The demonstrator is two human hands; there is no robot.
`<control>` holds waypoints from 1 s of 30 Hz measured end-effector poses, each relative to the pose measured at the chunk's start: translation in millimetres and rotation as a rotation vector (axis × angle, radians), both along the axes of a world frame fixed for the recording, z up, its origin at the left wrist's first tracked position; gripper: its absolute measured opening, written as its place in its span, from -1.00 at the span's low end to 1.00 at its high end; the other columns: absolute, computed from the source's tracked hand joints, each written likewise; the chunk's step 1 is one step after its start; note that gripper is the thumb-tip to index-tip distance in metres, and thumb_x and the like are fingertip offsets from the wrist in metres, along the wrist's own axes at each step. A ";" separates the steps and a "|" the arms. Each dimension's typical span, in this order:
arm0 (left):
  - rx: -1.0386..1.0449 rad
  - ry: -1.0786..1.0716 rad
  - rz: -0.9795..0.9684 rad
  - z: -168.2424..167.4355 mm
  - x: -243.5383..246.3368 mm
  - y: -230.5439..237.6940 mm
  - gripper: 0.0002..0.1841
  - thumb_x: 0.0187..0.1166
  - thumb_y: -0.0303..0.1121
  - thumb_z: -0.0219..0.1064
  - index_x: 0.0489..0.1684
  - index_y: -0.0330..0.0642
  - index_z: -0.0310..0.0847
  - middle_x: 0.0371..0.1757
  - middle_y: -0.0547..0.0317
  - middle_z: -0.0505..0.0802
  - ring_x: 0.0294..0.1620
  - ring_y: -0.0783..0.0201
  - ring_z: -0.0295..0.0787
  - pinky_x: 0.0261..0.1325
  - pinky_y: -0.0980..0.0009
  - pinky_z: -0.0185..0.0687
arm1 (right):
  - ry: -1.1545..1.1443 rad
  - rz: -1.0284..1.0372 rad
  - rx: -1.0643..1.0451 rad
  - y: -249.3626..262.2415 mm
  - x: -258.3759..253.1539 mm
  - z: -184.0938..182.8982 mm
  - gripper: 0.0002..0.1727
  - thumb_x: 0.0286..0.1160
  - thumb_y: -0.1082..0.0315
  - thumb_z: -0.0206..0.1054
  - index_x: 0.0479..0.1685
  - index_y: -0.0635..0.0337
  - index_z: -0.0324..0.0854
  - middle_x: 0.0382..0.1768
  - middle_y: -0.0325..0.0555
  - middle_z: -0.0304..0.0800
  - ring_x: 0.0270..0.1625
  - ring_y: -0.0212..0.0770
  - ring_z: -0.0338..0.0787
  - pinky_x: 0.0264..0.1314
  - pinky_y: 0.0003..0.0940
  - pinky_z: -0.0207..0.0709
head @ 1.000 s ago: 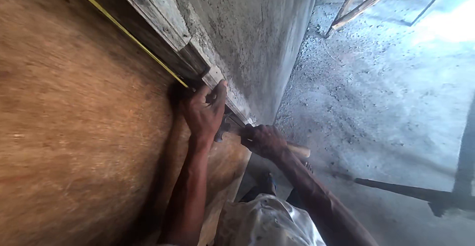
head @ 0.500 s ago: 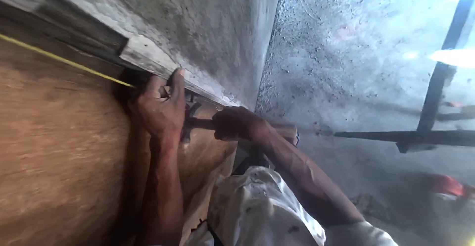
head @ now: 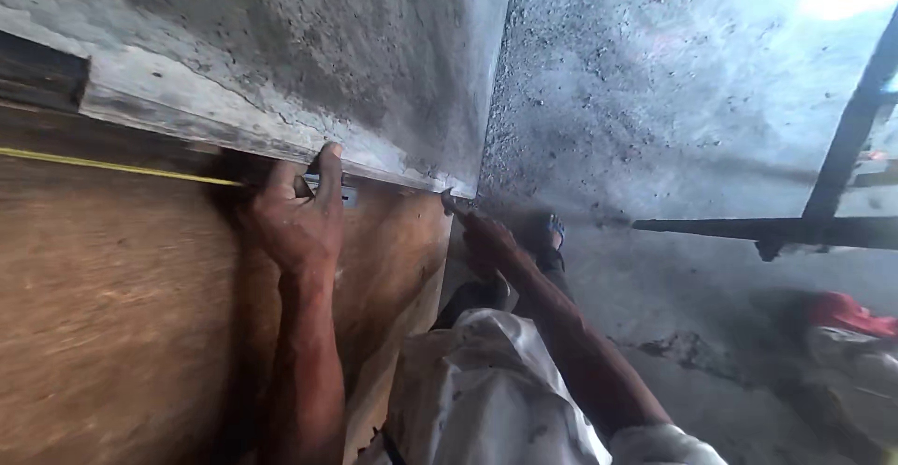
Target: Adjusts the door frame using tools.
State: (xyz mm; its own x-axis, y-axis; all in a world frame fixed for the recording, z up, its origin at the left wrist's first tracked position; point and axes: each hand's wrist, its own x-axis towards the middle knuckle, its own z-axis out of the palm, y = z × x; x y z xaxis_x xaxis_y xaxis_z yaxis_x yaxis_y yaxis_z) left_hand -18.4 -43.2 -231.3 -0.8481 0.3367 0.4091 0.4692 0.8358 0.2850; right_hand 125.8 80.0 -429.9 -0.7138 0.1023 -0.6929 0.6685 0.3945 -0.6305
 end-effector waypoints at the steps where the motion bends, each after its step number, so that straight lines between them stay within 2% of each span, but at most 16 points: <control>1: 0.000 -0.006 -0.007 -0.7 0.2 -0.2 -0.51 0.57 0.11 0.44 -0.40 -0.23 0.73 -0.63 0.21 0.62 -0.66 0.37 0.46 -0.44 0.28 0.46 | 0.009 -0.009 -0.023 1.8 -10.5 -3.5 -0.51 0.80 0.22 0.10 0.64 0.16 0.39 0.30 0.29 0.72 0.33 0.30 0.74 0.34 0.33 0.53; 3: -0.001 -0.019 -0.009 -0.3 2.4 0.8 -0.51 0.58 0.09 0.43 -0.43 -0.22 0.72 -0.65 0.25 0.60 -0.68 0.41 0.41 -0.47 0.34 0.43 | 0.012 -0.067 -0.095 4.0 -30.6 -14.0 -0.53 0.80 0.24 0.09 0.63 0.15 0.42 0.21 0.28 0.77 0.18 0.24 0.82 0.24 0.25 0.62; 4: -0.005 -0.020 -0.012 0.0 3.6 0.7 -0.50 0.59 0.09 0.43 -0.48 -0.22 0.67 -0.67 0.28 0.53 -0.70 0.43 0.35 -0.50 0.37 0.37 | 0.023 -0.104 -0.139 3.3 -35.9 -17.0 -0.58 0.82 0.24 0.08 0.53 0.20 0.47 0.05 0.25 0.78 -0.05 0.14 0.84 0.06 0.12 0.68; 6: 0.022 -0.016 -0.035 1.1 1.6 2.6 -0.51 0.58 0.05 0.45 -0.52 -0.24 0.66 -0.70 0.33 0.48 -0.72 0.50 0.28 -0.54 0.45 0.31 | 0.045 -0.166 -0.220 6.2 -38.8 -6.4 -0.62 0.86 0.22 0.07 0.39 0.30 0.52 -0.18 0.18 0.75 -0.31 -0.02 0.78 -0.13 -0.08 0.68; 9: 0.059 -0.031 -0.052 0.7 1.4 1.7 -0.54 0.55 0.01 0.48 -0.58 -0.20 0.61 -0.71 0.43 0.45 -0.74 0.60 0.26 -0.58 0.55 0.29 | 0.158 -0.300 -0.401 5.8 -15.8 22.9 -0.63 0.85 0.20 0.13 0.35 0.29 0.53 -0.38 0.03 0.67 -0.52 -0.22 0.64 -0.38 -0.29 0.61; 11: 0.062 -0.022 -0.054 0.5 1.5 1.8 -0.54 0.55 0.00 0.50 -0.59 -0.20 0.61 -0.71 0.44 0.47 -0.73 0.62 0.28 -0.56 0.57 0.30 | 0.245 -0.354 -0.499 2.6 -4.0 35.2 -0.63 0.83 0.18 0.17 0.36 0.25 0.54 -0.43 -0.05 0.65 -0.57 -0.30 0.61 -0.46 -0.37 0.58; 13: 0.059 -0.016 -0.066 1.1 1.8 2.3 -0.57 0.56 -0.03 0.49 -0.54 -0.22 0.64 -0.69 0.46 0.50 -0.72 0.66 0.28 -0.55 0.61 0.30 | 0.276 -0.362 -0.540 -0.5 -0.1 42.0 -0.62 0.81 0.19 0.17 0.41 0.23 0.53 -0.42 -0.07 0.66 -0.57 -0.32 0.61 -0.45 -0.39 0.58; 16: 0.059 -0.024 -0.074 0.6 0.9 1.7 -0.60 0.56 -0.04 0.49 -0.43 -0.25 0.71 -0.63 0.43 0.59 -0.67 0.68 0.34 -0.50 0.62 0.37 | 0.263 -0.378 -0.566 -2.6 1.1 31.8 -0.63 0.81 0.18 0.18 0.36 0.25 0.53 -0.45 -0.10 0.63 -0.61 -0.36 0.58 -0.50 -0.45 0.55; 17: 0.059 -0.024 -0.077 -0.6 0.3 1.6 -0.60 0.56 -0.06 0.49 -0.41 -0.27 0.71 -0.61 0.41 0.61 -0.66 0.68 0.35 -0.48 0.62 0.38 | 0.246 -0.377 -0.545 -2.2 1.3 26.5 -0.62 0.82 0.17 0.17 0.37 0.25 0.54 -0.42 -0.08 0.63 -0.58 -0.34 0.59 -0.47 -0.42 0.56; 19: 0.073 -0.017 -0.103 -2.3 -0.6 0.2 -0.64 0.56 -0.11 0.51 -0.41 -0.28 0.70 -0.58 0.42 0.66 -0.63 0.72 0.44 -0.45 0.65 0.45 | 0.171 -0.366 -0.447 -3.4 1.7 14.0 -0.60 0.83 0.17 0.15 0.43 0.23 0.52 -0.28 0.05 0.71 -0.41 -0.15 0.70 -0.25 -0.22 0.64; 20: 0.083 -0.018 -0.117 -2.2 -1.4 1.1 -0.67 0.56 -0.14 0.51 -0.40 -0.27 0.71 -0.56 0.44 0.68 -0.60 0.74 0.48 -0.44 0.68 0.48 | 0.128 -0.363 -0.381 -2.9 -0.6 6.0 -0.59 0.82 0.19 0.15 0.46 0.22 0.50 -0.12 0.14 0.77 -0.21 -0.02 0.79 -0.05 -0.07 0.67; 21: 0.092 -0.012 -0.131 -1.8 -2.0 2.5 -0.69 0.55 -0.17 0.51 -0.39 -0.27 0.72 -0.54 0.45 0.71 -0.58 0.76 0.51 -0.43 0.70 0.49 | 0.086 -0.356 -0.324 -2.0 -5.2 -2.2 -0.55 0.80 0.21 0.15 0.55 0.22 0.45 0.10 0.24 0.78 0.08 0.14 0.82 0.21 0.11 0.64; 22: 0.091 -0.002 -0.140 -1.4 -1.9 2.7 -0.70 0.55 -0.20 0.51 -0.39 -0.29 0.73 -0.54 0.44 0.71 -0.57 0.78 0.51 -0.43 0.72 0.48 | 0.063 -0.359 -0.279 -5.4 -10.2 -10.5 -0.50 0.78 0.23 0.17 0.63 0.19 0.39 0.25 0.28 0.73 0.24 0.22 0.79 0.33 0.21 0.59; 23: 0.094 0.005 -0.149 -1.6 -2.3 3.0 -0.71 0.54 -0.22 0.51 -0.40 -0.31 0.73 -0.55 0.43 0.69 -0.57 0.78 0.50 -0.43 0.72 0.45 | 0.049 -0.366 -0.231 -11.0 -16.6 -17.3 -0.46 0.75 0.24 0.18 0.68 0.14 0.34 0.32 0.28 0.69 0.29 0.25 0.77 0.34 0.25 0.58; 25: 0.099 0.006 -0.159 -1.3 -2.4 5.6 -0.72 0.54 -0.27 0.51 -0.43 -0.33 0.71 -0.57 0.47 0.67 -0.57 0.79 0.48 -0.44 0.74 0.43 | 0.055 -0.393 -0.167 -23.2 -30.8 -22.9 -0.35 0.74 0.22 0.15 0.82 0.02 0.19 0.38 0.26 0.64 0.23 0.25 0.79 0.25 0.25 0.64; 30: 0.129 -0.029 -0.175 1.7 1.5 12.3 -0.82 0.54 -0.40 0.45 -0.42 -0.30 0.67 -0.53 0.54 0.71 -0.51 0.80 0.60 -0.39 0.75 0.55 | 0.019 -0.539 -0.196 -46.9 -53.5 -42.2 -0.31 0.81 0.23 0.06 0.91 0.01 0.00 0.45 0.25 0.57 0.22 0.22 0.79 0.26 0.17 0.65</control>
State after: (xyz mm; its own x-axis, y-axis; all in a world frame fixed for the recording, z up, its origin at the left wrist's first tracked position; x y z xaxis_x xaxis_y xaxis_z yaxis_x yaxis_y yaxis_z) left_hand -16.8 -31.0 -229.6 -0.7932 0.4263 0.4348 0.5943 0.6977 0.4000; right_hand 72.3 33.0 -472.1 -0.6091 0.3258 -0.7230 0.7304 -0.1246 -0.6715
